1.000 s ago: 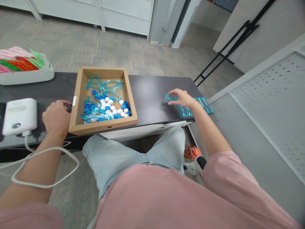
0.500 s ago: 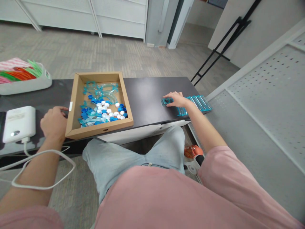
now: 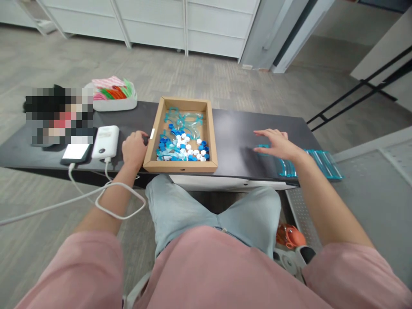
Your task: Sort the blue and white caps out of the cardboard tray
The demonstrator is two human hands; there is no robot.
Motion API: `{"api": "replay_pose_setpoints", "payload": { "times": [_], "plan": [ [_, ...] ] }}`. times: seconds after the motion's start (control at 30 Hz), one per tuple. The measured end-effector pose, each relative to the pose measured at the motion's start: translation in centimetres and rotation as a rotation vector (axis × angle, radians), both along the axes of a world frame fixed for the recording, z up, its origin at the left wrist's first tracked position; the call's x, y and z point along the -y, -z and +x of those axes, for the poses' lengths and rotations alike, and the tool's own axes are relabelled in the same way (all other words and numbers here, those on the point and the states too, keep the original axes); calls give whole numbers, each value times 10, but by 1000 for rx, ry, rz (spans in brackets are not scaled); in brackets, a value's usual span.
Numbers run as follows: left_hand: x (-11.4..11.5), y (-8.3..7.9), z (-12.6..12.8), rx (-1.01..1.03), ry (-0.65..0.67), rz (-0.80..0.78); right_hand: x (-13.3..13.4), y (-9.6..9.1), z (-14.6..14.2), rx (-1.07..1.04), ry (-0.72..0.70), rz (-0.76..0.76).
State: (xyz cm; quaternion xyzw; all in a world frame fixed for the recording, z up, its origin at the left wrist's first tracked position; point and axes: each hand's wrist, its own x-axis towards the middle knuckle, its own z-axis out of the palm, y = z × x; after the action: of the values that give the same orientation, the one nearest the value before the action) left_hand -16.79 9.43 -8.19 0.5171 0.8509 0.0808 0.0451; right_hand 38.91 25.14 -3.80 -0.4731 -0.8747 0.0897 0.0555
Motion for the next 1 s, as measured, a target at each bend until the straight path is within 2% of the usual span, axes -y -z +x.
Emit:
{"api": "replay_pose_setpoints", "payload": {
  "times": [0.07, 0.2, 0.33, 0.4, 0.47, 0.63, 0.73, 0.87, 1.0],
  "plan": [
    [0, 1, 2, -15, -2, 14, 6, -12, -35, -81, -97, 42],
    [-1, 5, 3, -30, -19, 46, 22, -33, -127, -214, -322, 52],
    [-2, 11, 0, -18, -10, 78, 31, -33, -214, -198, -521, -39],
    [-2, 13, -1, -15, -4, 83, 25, -27, -249, -166, -559, -77],
    [-2, 14, -2, -10, 1, 81, 11, -18, -281, -145, -521, -88],
    [-2, 18, -3, -18, 17, 106, -41, 2, -354, -77, -237, -34],
    [-2, 20, -3, -27, 21, 116, -63, 7, -386, -39, -116, -35],
    [-1, 19, -2, -12, 27, 112, -75, 12, -405, 66, -74, -47],
    [-1, 16, 1, -11, 27, 117, -84, 19, -407, 20, -88, -37]
  ]
}}
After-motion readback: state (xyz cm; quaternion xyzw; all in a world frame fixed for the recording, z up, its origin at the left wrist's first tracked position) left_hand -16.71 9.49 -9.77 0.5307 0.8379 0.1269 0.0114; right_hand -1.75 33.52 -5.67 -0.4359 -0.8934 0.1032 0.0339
